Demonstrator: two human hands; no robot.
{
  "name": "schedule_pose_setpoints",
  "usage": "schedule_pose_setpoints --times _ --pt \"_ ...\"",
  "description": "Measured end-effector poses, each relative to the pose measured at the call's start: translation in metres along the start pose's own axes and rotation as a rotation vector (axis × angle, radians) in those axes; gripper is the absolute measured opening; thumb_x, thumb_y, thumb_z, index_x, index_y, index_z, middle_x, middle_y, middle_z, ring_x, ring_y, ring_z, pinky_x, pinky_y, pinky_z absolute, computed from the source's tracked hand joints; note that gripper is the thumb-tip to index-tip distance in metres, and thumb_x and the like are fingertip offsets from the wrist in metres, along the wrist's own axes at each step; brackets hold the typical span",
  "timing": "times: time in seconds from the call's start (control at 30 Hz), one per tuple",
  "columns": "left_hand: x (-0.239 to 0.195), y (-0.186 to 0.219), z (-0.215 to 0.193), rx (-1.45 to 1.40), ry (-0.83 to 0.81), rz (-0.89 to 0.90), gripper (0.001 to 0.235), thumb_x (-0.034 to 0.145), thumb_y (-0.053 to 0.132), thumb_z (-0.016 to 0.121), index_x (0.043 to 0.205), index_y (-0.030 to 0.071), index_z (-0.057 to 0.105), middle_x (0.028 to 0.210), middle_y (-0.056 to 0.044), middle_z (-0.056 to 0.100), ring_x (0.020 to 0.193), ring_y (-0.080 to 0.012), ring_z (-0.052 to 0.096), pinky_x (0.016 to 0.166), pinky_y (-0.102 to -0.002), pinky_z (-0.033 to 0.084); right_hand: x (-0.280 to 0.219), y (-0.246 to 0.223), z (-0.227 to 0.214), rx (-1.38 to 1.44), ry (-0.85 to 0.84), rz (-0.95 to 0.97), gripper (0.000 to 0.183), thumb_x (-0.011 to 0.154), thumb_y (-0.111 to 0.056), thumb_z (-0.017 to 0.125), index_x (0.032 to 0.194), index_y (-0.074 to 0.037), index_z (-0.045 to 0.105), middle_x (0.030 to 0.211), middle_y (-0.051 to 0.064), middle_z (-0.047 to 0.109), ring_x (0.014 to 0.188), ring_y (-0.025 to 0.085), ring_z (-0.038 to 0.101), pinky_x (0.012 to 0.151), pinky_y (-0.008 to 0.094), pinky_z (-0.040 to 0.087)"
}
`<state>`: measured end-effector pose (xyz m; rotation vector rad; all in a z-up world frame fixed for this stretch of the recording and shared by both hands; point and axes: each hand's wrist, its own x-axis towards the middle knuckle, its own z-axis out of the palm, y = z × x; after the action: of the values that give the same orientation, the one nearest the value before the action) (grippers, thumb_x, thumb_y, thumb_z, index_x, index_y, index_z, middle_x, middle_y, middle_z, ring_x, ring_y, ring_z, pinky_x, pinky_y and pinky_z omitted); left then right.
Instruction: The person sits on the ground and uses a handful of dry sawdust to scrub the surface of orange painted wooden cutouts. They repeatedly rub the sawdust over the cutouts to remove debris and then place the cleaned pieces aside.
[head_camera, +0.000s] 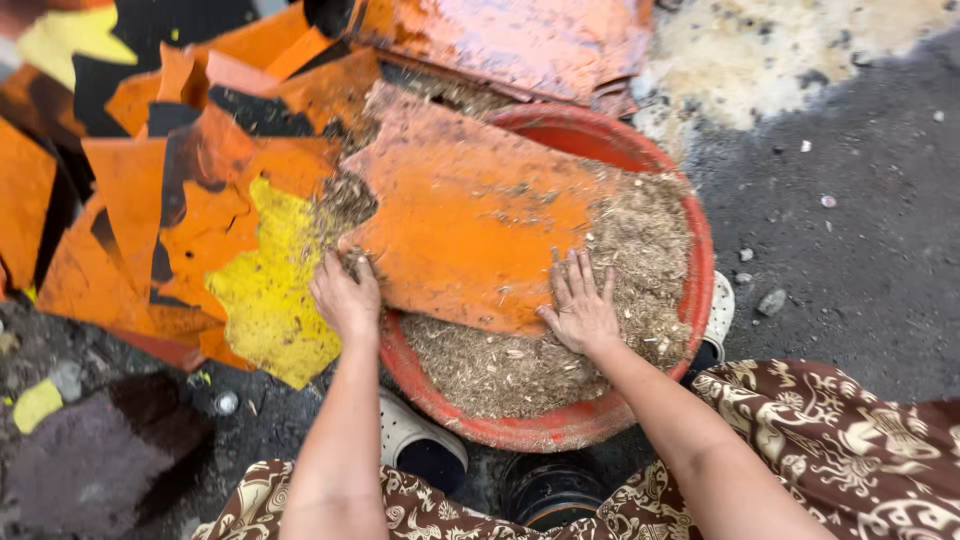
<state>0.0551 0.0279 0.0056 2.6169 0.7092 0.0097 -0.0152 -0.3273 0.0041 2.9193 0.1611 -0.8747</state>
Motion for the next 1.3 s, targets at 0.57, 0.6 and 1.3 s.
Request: schedule_pose_setpoints --times 0.57,0.6,1.3 --pt "-0.003 0.183 -0.245 -0.012 0.342 0.526 0.04 0.092 0.046 0.079 0.092 0.007 0.07 0.091 -0.019 0.072 0.088 -0.0428 0.067 0.074 -0.053 0.051 -0.017 0.031 0.025 0.807 0.113 0.099 0.062 0.101 -0.036 0.052 0.159 -0.022 0.036 0.171 0.006 0.017 0.156 0.027 0.014 0.129 0.048 0.012" --pt "-0.013 0.188 -0.259 -0.001 0.376 0.598 0.038 0.094 0.044 0.078 0.091 0.007 0.07 0.091 -0.018 0.072 0.088 -0.0421 0.068 0.074 -0.052 0.051 -0.024 0.03 0.017 0.798 0.148 0.145 0.061 0.1 -0.033 0.056 0.158 -0.021 0.039 0.171 0.006 0.018 0.158 0.027 0.013 0.129 0.049 0.011" --pt "-0.051 -0.072 -0.121 0.371 0.093 -0.116 0.102 0.073 0.055 0.085 0.143 -0.005 0.044 0.148 -0.035 0.043 0.139 -0.0501 0.041 0.111 -0.06 0.036 0.065 0.004 -0.039 1.051 0.294 0.177 0.067 0.083 -0.033 0.086 0.142 -0.022 0.056 0.15 0.013 0.046 0.13 0.031 0.054 0.11 0.055 0.047"
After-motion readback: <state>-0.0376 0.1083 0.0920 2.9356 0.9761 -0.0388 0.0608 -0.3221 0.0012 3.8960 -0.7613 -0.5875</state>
